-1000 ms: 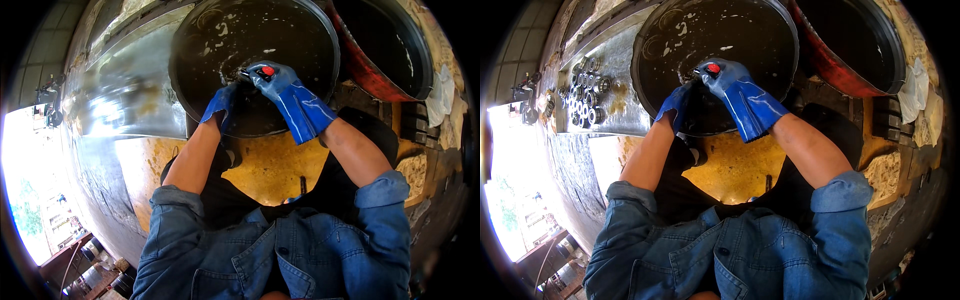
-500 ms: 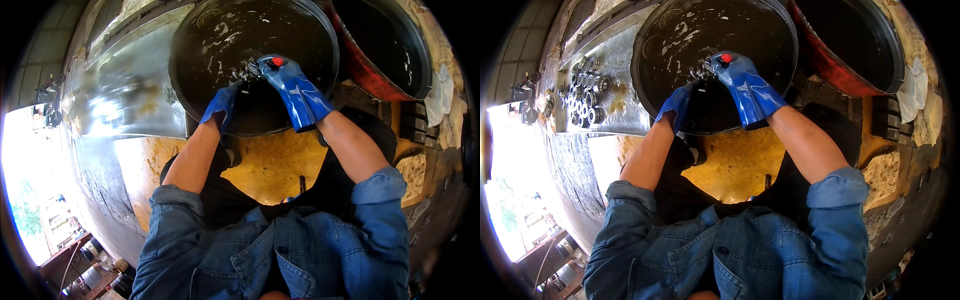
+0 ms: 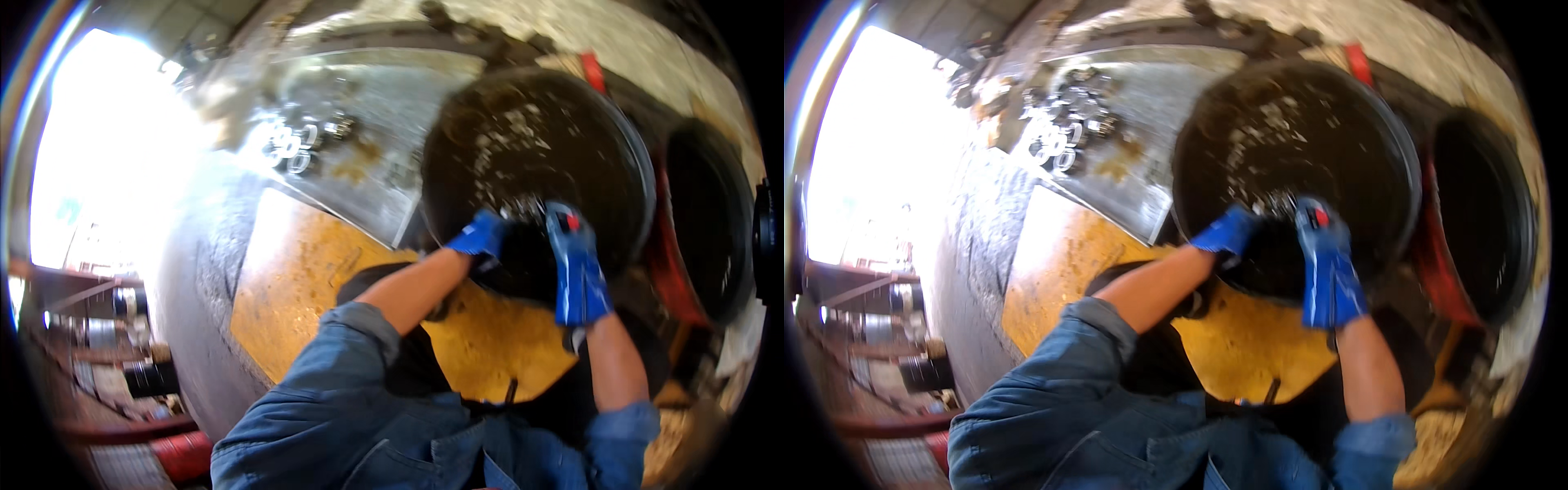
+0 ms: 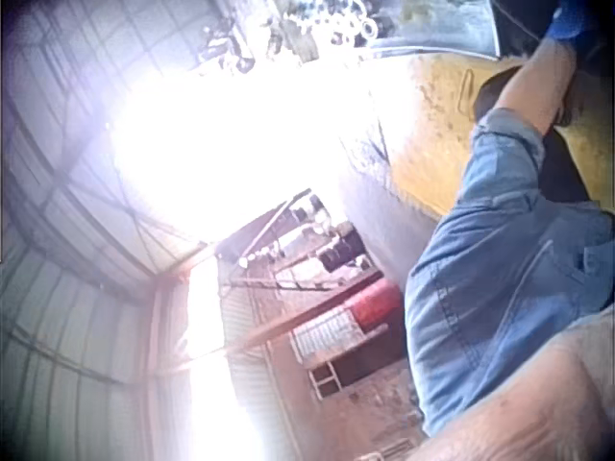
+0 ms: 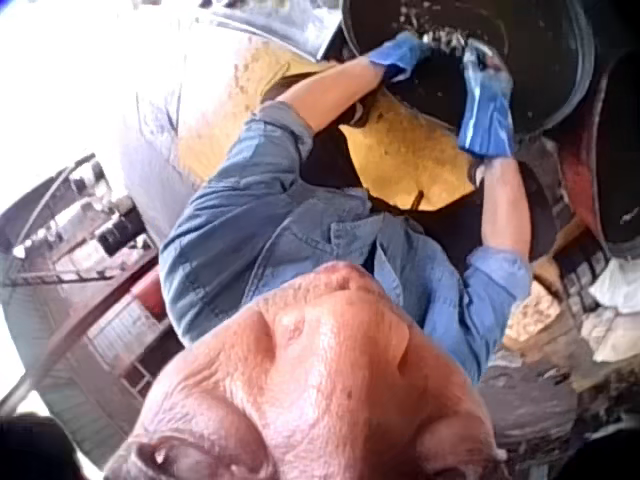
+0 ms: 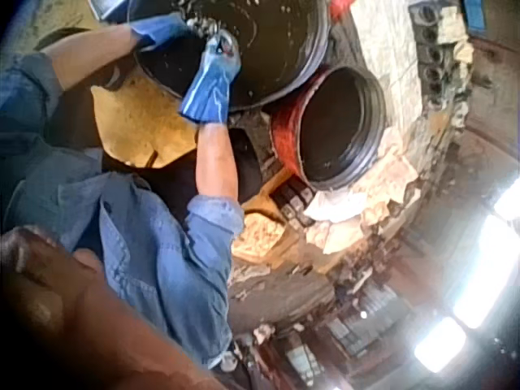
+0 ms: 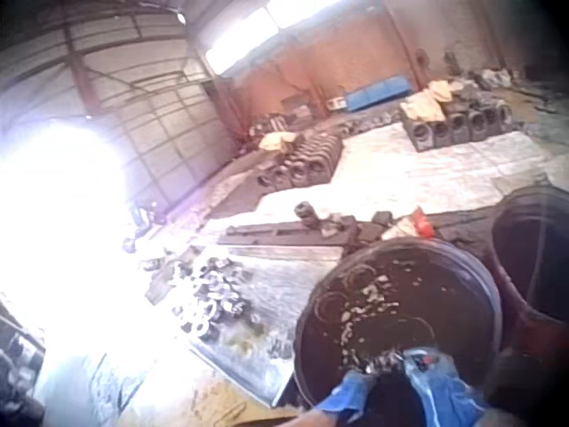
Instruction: The person repeatedly dips a metal bearing into a bucket of dark liquid, scrubs it with gloved hands, and uses a small red-handled tool to scrape residue. The person then places the cleaned bearing onto a metal tray with other bearings.
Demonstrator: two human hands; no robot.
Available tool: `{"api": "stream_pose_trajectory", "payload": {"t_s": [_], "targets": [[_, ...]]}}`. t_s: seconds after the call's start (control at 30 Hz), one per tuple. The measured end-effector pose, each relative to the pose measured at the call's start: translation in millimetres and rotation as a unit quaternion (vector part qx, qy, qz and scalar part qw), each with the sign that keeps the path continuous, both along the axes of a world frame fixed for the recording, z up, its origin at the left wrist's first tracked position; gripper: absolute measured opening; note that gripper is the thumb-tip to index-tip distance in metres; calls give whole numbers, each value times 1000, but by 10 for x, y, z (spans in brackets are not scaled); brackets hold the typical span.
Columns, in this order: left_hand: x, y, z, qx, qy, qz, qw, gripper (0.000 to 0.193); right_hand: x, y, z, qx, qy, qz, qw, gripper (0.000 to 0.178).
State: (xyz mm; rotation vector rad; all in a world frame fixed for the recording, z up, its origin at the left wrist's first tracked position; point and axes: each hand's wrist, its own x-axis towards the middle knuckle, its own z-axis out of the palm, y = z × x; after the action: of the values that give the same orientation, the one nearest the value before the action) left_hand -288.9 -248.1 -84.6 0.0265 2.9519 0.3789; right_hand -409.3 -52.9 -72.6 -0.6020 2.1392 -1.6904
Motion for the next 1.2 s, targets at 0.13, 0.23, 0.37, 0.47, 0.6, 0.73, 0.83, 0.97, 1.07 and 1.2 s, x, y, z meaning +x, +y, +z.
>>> {"api": "stream_pose_trajectory", "payload": {"t_s": [0.13, 0.23, 0.37, 0.47, 0.6, 0.73, 0.83, 0.97, 1.07, 1.2], "targets": [[-172, 319, 132, 465, -71, 483, 739, 34, 110, 32, 325, 12, 98, 40, 994, 23], [-229, 255, 417, 435, -124, 473, 756, 50, -44, 43, 271, -2, 55, 34, 998, 21], [107, 14, -135, 470, -98, 501, 720, 66, 122, -116, 488, 102, -217, -18, 971, 23], [-139, 167, 83, 421, -139, 513, 736, 66, -215, 100, 265, 81, -193, -32, 977, 25], [-111, 90, -362, 99, -85, 146, 981, 33, -277, 115, 187, 49, -175, -26, 983, 32], [-262, 55, -780, 190, -8, 171, 967, 30, -318, 223, 11, 42, -119, 30, 992, 32], [175, -297, -1099, 67, 6, 120, 991, 28, 48, -76, 197, 59, -226, 19, 972, 27], [-264, 139, -366, 125, -36, 121, 984, 29, -345, 266, 237, 85, -188, -33, 978, 29], [-51, 61, -152, 129, -47, 151, 979, 30, -351, 215, 152, 57, -215, -24, 975, 29], [-42, 98, 66, 211, -1, 192, 958, 26, -612, 345, -107, 70, -181, -51, 980, 28]]}}
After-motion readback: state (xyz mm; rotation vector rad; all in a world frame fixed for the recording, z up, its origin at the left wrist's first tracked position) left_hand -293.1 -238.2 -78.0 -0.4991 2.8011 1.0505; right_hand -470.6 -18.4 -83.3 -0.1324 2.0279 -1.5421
